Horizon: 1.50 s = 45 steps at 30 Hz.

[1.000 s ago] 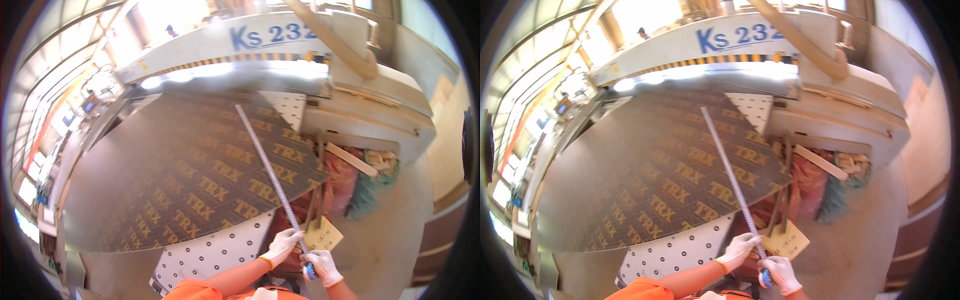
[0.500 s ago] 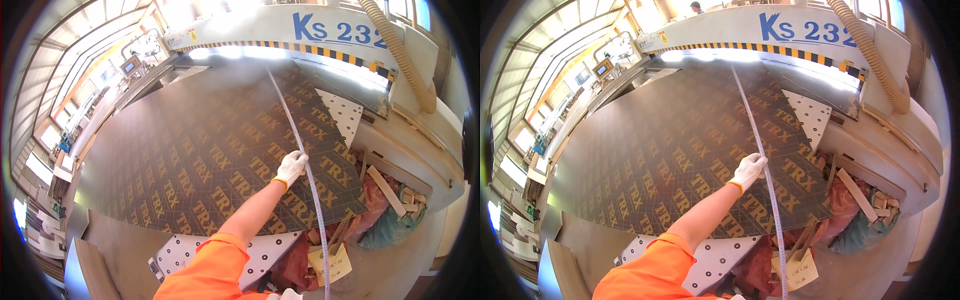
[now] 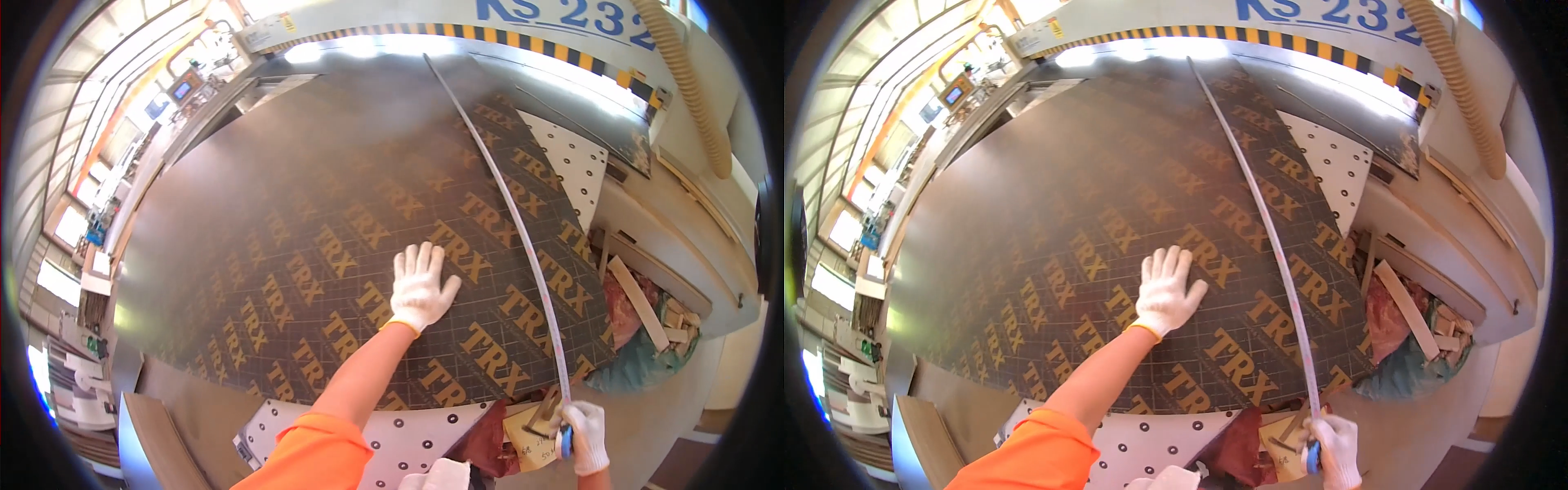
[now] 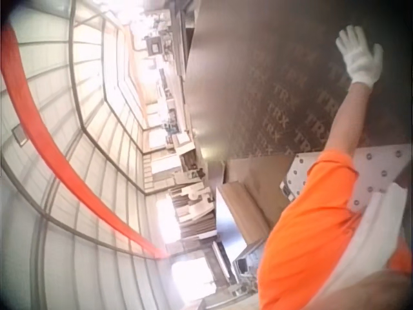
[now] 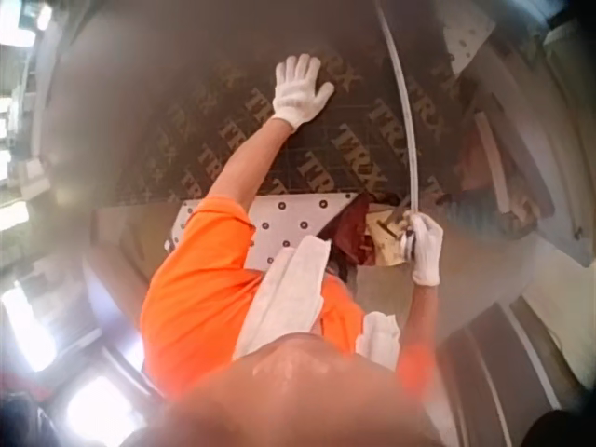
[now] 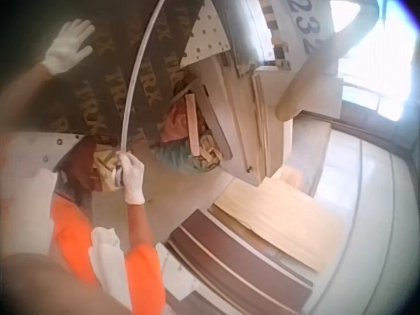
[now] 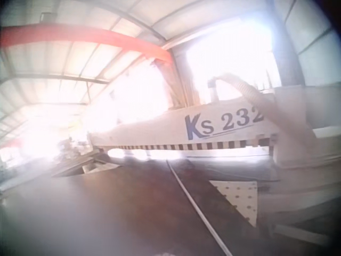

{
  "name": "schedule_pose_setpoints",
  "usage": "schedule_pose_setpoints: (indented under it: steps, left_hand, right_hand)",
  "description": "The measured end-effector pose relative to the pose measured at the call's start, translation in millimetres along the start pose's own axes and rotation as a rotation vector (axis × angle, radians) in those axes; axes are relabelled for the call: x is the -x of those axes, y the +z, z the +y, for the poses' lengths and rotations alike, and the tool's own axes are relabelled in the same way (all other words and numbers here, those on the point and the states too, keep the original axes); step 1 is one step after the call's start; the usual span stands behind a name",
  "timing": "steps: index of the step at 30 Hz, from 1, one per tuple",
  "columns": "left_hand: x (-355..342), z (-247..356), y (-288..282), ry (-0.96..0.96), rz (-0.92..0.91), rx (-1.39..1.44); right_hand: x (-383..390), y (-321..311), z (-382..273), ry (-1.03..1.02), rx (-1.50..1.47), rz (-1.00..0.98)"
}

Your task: The person measures a wooden board using a tape measure. With the assistance of a coworker, the person carries wooden boards across the workshop and loads a large board into an industrial cutting machine.

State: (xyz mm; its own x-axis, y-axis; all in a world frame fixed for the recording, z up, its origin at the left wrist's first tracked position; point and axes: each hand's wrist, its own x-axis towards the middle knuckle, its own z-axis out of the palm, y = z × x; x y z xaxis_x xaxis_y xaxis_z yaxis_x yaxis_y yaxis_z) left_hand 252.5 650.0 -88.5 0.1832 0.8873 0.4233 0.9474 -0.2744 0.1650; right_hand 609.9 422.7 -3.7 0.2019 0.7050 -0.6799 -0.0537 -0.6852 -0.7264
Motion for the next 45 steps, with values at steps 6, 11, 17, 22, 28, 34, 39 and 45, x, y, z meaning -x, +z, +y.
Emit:
schedule_pose_setpoints:
  steps: [6,11,17,22,28,34,39,45]
  left_hand:
    - [-7.0,3.6,2.0,0.009,-0.037,0.054]
    - [-10.2,3.0,2.2,0.004,-0.060,0.065]
    - [-9.6,2.3,3.4,0.000,-0.068,0.053]
    - [-11.4,2.3,3.7,0.009,-0.048,0.061]
    - [-10.5,3.3,2.8,0.016,-0.054,0.058]
    - [-10.5,3.8,5.7,0.021,-0.054,0.052]
    - [-12.1,1.1,2.4,0.023,-0.048,0.040]
    - [-13.5,8.7,2.0,0.016,-0.033,0.057]
  right_hand:
    - [-55.6,32.6,-39.9,0.036,-0.116,-0.088]
    - [-79.2,50.0,-63.9,-0.003,-0.146,-0.108]
    - [-93.4,56.3,-70.1,-0.044,-0.144,-0.095]
    - [-93.5,53.7,-66.2,-0.071,-0.159,-0.070]
    - [-94.2,50.8,-67.3,-0.079,-0.150,-0.047]
    - [-89.3,37.4,-70.2,-0.047,-0.146,-0.020]
    - [-94.1,38.3,-71.8,-0.081,-0.171,-0.075]
    - [-102.3,23.5,-63.1,-0.085,-0.107,0.024]
